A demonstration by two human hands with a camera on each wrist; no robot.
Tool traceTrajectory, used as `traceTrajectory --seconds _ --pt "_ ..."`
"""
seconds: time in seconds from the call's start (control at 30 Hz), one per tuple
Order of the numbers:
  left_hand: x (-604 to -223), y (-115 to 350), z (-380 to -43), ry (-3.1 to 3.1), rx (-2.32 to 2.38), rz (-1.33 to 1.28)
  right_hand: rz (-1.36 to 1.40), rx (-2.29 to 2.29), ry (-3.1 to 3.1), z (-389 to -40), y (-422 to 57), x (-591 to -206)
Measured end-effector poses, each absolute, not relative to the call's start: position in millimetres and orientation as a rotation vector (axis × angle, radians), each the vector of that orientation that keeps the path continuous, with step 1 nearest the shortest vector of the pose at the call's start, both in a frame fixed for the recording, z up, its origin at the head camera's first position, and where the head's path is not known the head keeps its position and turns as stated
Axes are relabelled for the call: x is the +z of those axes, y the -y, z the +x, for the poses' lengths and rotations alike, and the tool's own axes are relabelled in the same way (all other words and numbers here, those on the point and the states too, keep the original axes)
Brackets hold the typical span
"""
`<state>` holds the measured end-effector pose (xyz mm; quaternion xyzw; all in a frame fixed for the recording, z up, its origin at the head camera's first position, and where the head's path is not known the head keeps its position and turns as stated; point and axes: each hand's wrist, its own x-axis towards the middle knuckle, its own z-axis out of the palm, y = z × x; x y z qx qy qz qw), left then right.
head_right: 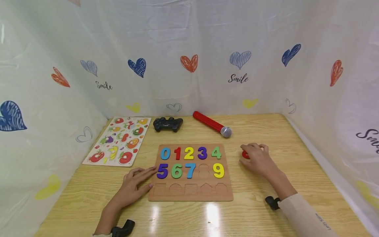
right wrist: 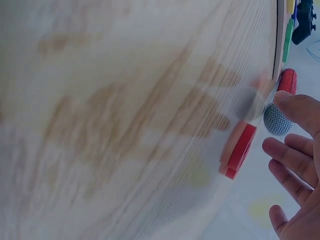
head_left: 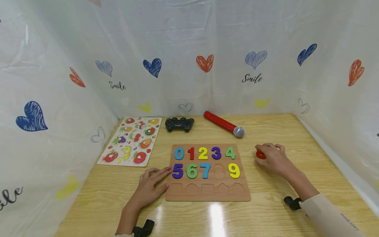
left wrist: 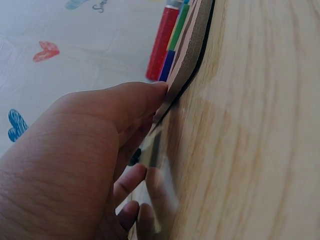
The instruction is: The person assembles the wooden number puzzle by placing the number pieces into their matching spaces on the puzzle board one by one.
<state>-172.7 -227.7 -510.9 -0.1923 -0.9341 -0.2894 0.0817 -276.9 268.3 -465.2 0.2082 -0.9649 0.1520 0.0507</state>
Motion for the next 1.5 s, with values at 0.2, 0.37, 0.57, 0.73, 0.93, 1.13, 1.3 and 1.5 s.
traceTrajectory --seconds 0.2,0.37,0.57,0.73,0.93,1.13,1.3,1.5 --pt "-511 228 -173 2.789 -0.869 -0.573 0.588 0.466 2.954 -282 -275 -468" --pt "-510 228 -172 2.796 -0.86 -0.565 0.567 0.433 2.971 -286 -280 -470" --pt "-509 227 -171 2.8 -0.854 -0.569 0.536 0.422 3.026 -291 -286 -474" --pt "-508 226 -172 2.798 -0.856 -0.572 0.54 0.44 3.029 -291 -288 -474" --pt "-508 227 -172 2.801 -0.855 -0.561 0.556 0.444 3.008 -292 -287 -474" --pt "-507 227 -171 2.8 -0.862 -0.559 0.572 0.449 3.001 -288 -283 -471" --pt "-507 228 -171 2.795 -0.865 -0.56 0.6 0.463 2.967 -282 -278 -467" --pt "-507 227 -171 2.806 -0.86 -0.559 0.667 0.477 2.908 -274 -270 -462"
